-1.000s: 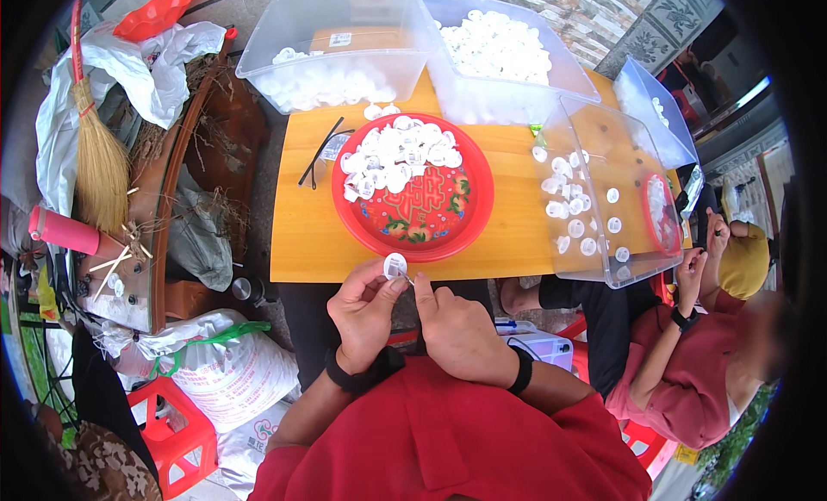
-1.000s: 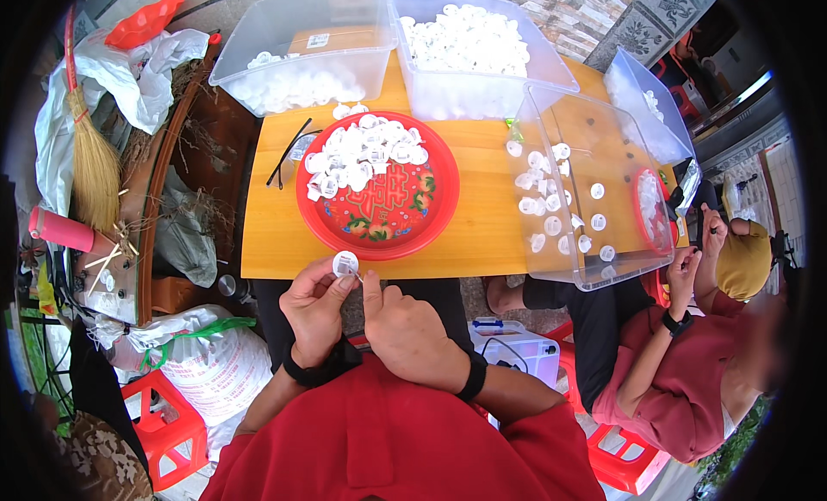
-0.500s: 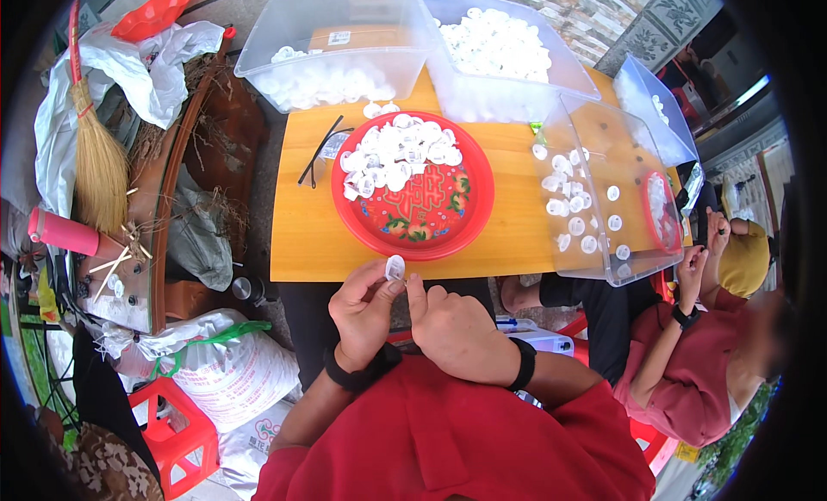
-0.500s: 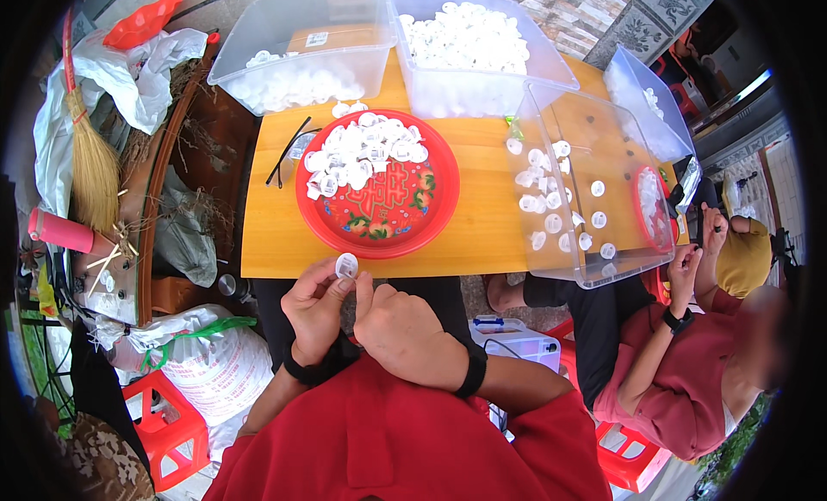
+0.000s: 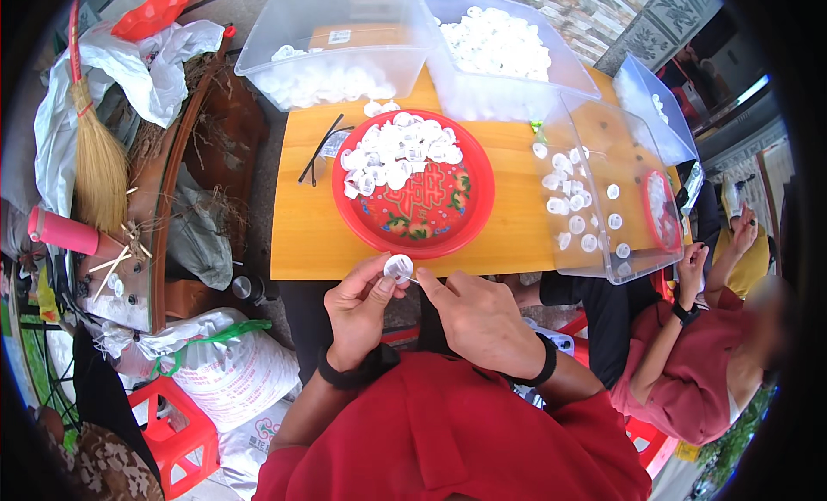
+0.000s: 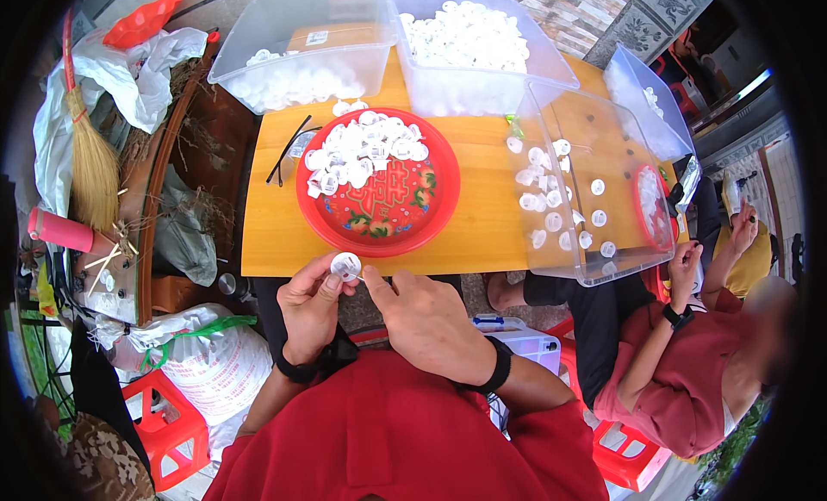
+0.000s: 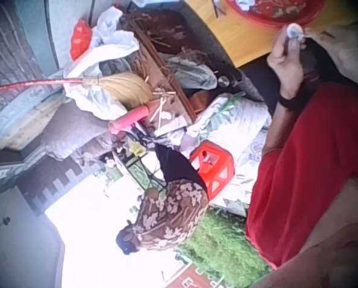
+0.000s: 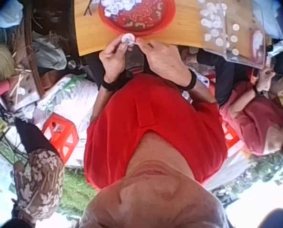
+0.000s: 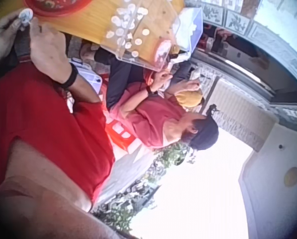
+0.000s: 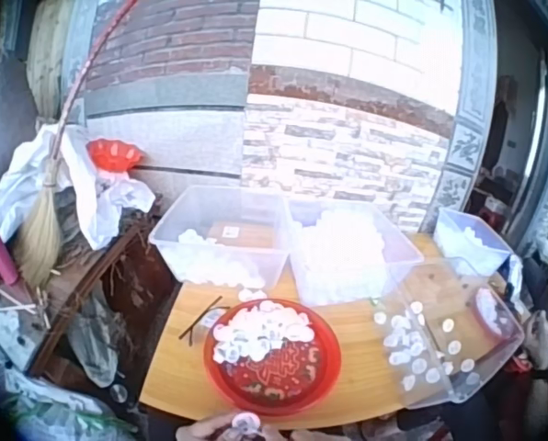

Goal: Assembling small white plastic components using a screwdriver tool.

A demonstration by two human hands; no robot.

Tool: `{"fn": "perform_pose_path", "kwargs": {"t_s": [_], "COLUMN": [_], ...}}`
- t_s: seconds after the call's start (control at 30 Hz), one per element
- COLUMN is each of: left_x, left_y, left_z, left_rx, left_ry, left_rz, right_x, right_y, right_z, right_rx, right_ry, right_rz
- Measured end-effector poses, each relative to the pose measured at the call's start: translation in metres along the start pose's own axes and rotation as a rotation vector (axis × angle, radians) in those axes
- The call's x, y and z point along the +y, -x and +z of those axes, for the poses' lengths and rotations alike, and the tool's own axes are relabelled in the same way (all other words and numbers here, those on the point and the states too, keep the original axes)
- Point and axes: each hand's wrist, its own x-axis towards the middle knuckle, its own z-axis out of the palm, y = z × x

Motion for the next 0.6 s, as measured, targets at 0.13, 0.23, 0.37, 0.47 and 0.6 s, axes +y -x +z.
{"fn": "perform_pose_path", "kwargs": {"t_s": [0.13,0.23,0.37,0.47,0.6], "left_x": [0.0,0.0,-0.003,-0.001,-0.002], "left_y": [-0.001,0.0,0.002,0.004,0.004], "left_z": [-0.001,-0.002,0.002,0.003,0.003], "left_rx": [-0.049,-0.061,-0.05,-0.028,-0.056], "left_ry": [-0.051,-0.064,-0.083,-0.105,-0.167], "left_rz": [-0.013,-0.024,-0.03,-0.091,-0.118], "right_x": [-0.001,0.0,0.0,0.002,0.006], "right_y": [-0.002,-0.003,-0.007,-0.012,-0.016], "right_z": [-0.004,-0.008,-0.015,-0.018,-0.023], "right_rx": [-0.025,-0.032,-0.101,-0.155,-0.22], "right_ry": [0.048,0.084,0.183,0.221,0.174], "right_rz": [-0.002,-0.053,-0.152,-0.23,-0.333]}}
